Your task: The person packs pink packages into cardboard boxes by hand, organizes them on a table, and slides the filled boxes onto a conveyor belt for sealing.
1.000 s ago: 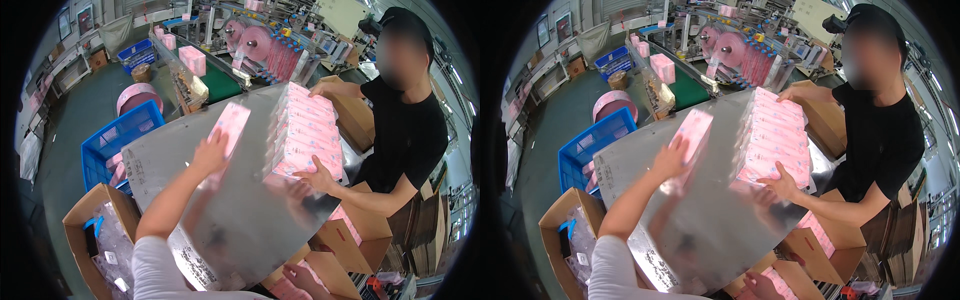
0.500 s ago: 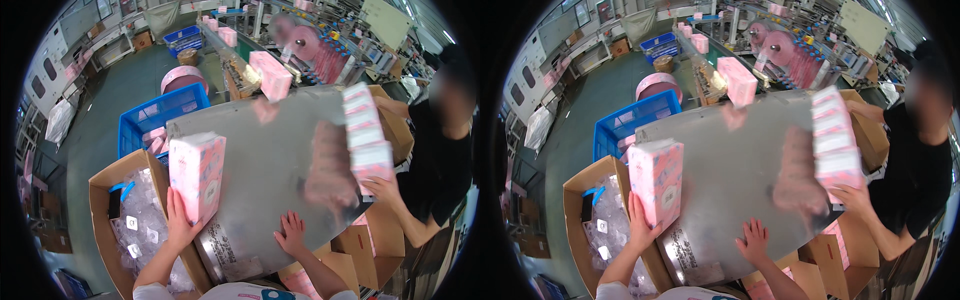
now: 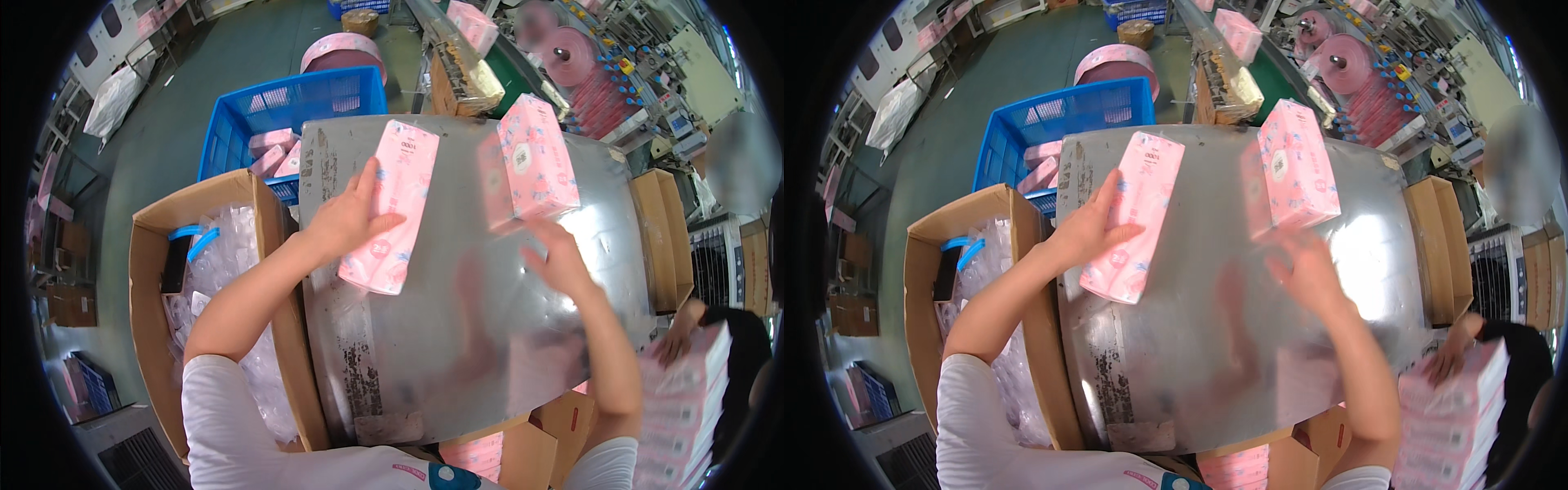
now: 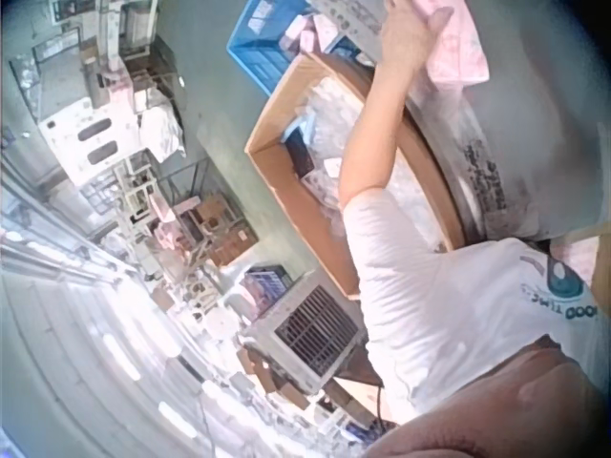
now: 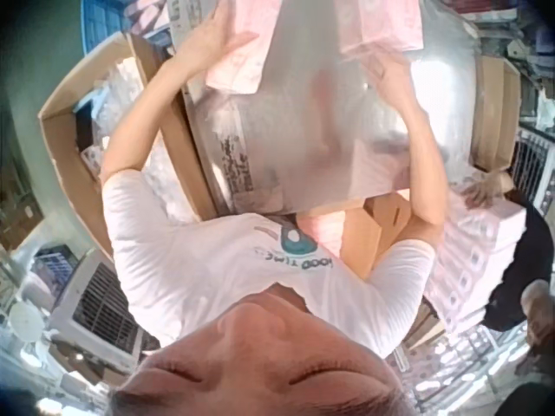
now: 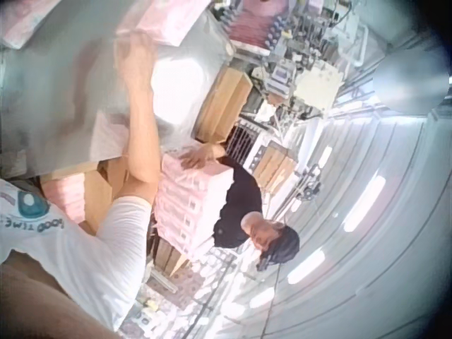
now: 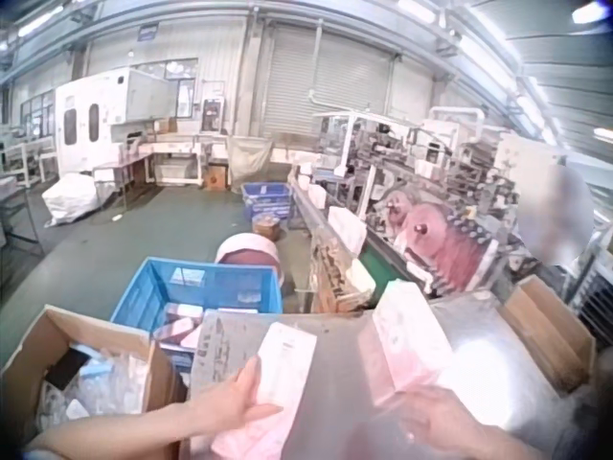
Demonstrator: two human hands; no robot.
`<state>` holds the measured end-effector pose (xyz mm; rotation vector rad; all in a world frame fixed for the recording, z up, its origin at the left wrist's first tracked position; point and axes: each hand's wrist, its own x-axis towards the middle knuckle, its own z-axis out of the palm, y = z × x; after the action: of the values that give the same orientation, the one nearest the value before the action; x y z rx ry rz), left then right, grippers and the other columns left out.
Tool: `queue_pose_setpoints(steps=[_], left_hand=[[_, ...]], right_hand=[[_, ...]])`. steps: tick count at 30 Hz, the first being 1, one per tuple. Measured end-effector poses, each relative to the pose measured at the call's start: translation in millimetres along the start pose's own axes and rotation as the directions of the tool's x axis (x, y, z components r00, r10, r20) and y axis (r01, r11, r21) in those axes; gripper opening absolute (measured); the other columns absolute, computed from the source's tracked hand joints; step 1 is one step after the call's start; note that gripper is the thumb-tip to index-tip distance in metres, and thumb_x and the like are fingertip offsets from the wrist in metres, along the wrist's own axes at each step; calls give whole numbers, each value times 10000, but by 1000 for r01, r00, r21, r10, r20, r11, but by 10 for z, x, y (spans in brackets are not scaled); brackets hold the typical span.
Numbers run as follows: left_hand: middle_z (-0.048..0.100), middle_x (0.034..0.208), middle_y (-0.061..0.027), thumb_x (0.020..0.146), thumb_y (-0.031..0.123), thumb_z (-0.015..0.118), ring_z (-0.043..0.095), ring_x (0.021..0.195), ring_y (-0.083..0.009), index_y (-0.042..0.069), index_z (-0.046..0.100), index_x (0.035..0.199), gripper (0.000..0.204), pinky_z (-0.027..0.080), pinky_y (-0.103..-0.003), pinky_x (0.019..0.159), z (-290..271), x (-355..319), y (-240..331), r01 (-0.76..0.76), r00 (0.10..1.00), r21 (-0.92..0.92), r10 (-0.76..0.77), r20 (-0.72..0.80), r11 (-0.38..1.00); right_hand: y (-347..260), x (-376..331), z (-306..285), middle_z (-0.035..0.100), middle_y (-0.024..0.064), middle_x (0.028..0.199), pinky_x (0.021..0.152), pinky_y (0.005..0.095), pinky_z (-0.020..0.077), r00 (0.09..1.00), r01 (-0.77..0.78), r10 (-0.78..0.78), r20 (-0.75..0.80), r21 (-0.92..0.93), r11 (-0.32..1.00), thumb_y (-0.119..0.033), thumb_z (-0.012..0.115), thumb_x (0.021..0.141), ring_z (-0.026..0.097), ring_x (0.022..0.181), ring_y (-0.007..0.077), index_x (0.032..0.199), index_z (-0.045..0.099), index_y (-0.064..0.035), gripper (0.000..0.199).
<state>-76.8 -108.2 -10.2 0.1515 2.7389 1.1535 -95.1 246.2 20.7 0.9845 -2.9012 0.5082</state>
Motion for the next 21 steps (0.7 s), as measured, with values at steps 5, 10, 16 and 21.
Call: queue_pose_setpoints(steps=[5,10,16,21], left_hand=[[481,1290,-145,824,380,676,493,1150,-198,-13,199,1420,859,406,-314,959,199,172,-262,140,990,-641,-122,73,755],[475,1298,-136,839,346,662,482,1158,-177,-19,233,1412,804,401,-305,964,177,240,-166,212,977,-646,-159,141,733],[445,1323,-140,869,310,622,445,1193,-185,-28,164,1426,797,371,-300,988,249,206,-272,71,996,-557,-29,83,828],[427,1329,-185,875,331,600,427,1224,-233,-44,142,1412,799,331,-323,1024,285,182,-236,98,988,-609,-1,157,787]], right_hand=[[1119,822,44,566,207,1188,927,435,418,972,-180,64,-227,-540,822,-369,675,730,535,1102,360,1285,442,-28,692],[1529,797,127,468,271,1288,943,389,419,743,-644,668,-48,223,732,-465,701,676,517,1154,346,1408,206,29,1012],[-85,287,605,555,231,1171,893,384,462,804,-572,590,77,369,732,-280,709,744,573,1043,348,1379,242,-39,824],[-709,354,614,604,206,1090,799,385,480,816,-564,545,192,472,678,-261,680,789,621,930,329,1302,428,-48,609]])
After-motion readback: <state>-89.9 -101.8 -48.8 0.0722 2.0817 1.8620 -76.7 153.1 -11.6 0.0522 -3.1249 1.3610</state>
